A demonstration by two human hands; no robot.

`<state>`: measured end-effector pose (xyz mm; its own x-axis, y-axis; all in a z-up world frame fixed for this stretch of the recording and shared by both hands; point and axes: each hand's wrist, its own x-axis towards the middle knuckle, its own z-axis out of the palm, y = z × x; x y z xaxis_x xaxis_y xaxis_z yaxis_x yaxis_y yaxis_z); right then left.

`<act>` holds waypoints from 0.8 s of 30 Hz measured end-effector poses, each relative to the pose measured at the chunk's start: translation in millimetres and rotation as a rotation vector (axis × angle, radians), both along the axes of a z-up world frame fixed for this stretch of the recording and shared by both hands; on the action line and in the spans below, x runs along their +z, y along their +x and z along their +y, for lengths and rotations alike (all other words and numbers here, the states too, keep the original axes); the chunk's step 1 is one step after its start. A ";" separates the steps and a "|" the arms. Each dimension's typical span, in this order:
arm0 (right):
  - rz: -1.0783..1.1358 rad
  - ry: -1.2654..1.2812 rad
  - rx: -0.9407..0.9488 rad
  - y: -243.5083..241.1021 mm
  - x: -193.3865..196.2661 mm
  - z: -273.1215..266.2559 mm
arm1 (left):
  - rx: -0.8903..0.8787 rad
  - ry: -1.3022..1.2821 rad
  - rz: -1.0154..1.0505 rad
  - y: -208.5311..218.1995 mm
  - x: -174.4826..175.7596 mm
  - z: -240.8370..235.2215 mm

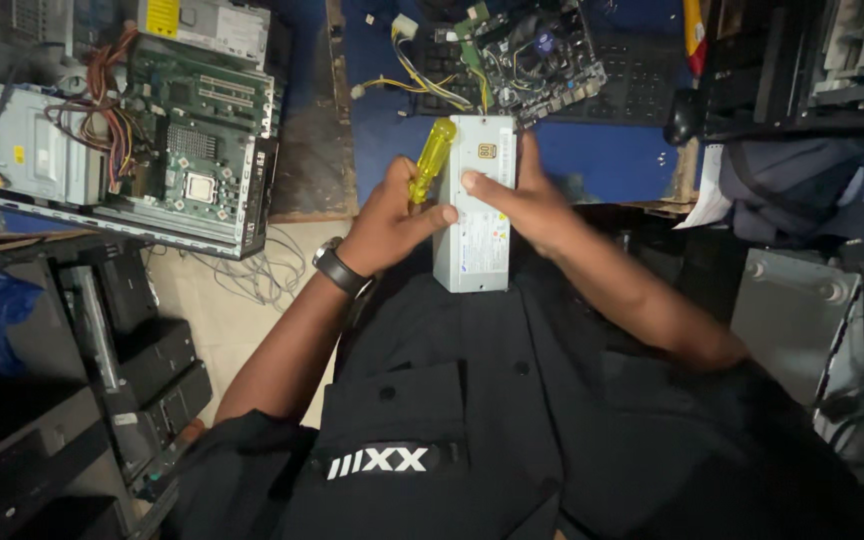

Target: The person uses a yellow screwdriver to remove and reinsert screws on a white computer power supply unit. They repeatedly turn the unit over and adjust its position on the workbench while working on the screws.

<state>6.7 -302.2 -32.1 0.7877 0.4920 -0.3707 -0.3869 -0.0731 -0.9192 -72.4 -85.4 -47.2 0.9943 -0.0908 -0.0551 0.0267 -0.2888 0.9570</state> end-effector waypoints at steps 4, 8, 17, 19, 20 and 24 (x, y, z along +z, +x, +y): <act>0.279 0.230 -0.102 -19.2 -16.6 -4.1 | 0.066 -0.044 0.090 -5.3 2.1 -8.5; 0.521 0.554 0.013 -21.3 -31.4 -23.9 | 0.105 -0.039 -0.007 -16.6 9.7 -15.6; 0.573 0.716 0.373 -9.2 -31.4 10.0 | 0.075 0.042 -0.123 -36.2 42.5 -4.3; 0.545 0.731 0.366 -9.3 -31.6 21.2 | 0.051 0.120 -0.048 -40.3 47.0 5.3; 0.536 0.735 0.360 -9.1 -32.4 27.7 | 0.039 0.137 -0.029 -41.7 48.5 12.7; 0.487 0.512 0.157 -23.1 -32.6 51.4 | 0.075 0.182 -0.061 -49.2 50.6 48.8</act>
<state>-16.4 -250.8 -64.7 0.4977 0.7916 -0.3546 -0.7816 0.2320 -0.5791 -121.6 -36.6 3.4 0.9999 -0.0109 -0.0033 -0.0020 -0.4562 0.8899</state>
